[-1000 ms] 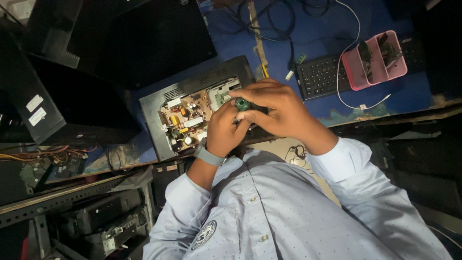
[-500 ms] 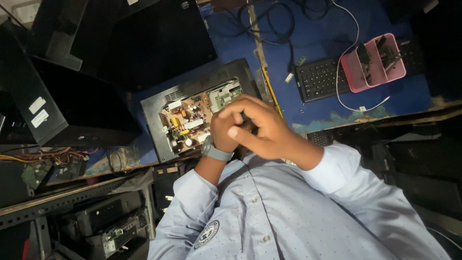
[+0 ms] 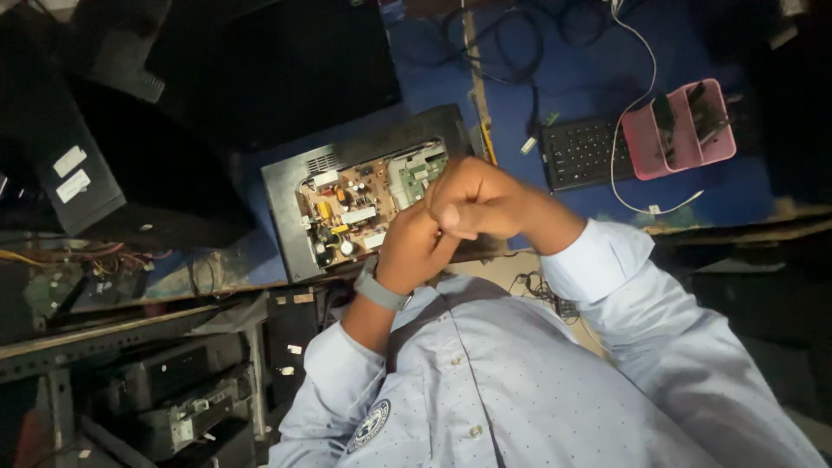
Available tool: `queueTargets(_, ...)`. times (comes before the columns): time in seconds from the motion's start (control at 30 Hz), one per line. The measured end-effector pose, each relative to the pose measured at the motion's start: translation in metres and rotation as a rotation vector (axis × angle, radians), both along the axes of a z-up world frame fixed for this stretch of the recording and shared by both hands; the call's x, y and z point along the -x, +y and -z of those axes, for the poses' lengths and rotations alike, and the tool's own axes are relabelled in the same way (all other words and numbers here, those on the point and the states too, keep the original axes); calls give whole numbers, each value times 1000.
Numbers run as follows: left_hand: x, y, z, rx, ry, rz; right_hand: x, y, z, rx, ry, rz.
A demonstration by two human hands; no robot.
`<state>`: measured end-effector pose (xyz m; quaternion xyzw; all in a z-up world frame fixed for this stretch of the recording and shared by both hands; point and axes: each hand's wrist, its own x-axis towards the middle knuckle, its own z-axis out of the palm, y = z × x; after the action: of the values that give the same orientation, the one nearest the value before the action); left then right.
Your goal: The person opens a black electronic device, removes the casing, and uses a screwdriver to detach and remove a green circuit board from the internal assembly.
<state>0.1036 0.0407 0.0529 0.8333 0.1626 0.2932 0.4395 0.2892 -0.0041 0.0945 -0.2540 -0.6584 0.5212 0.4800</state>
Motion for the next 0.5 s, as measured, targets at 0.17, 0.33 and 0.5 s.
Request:
queueTargets(0.17, -8, -1, 11, -130, 1, -137, -6, 3, -5, 17, 66, -99)
queueTargets(0.33, -14, 1, 17, -361, -44, -240, 19, -8, -11, 62, -226, 545)
queueTargets(0.5, -21, -1, 21, -368, -51, -363, 68, -37, -19, 32, -32, 921)
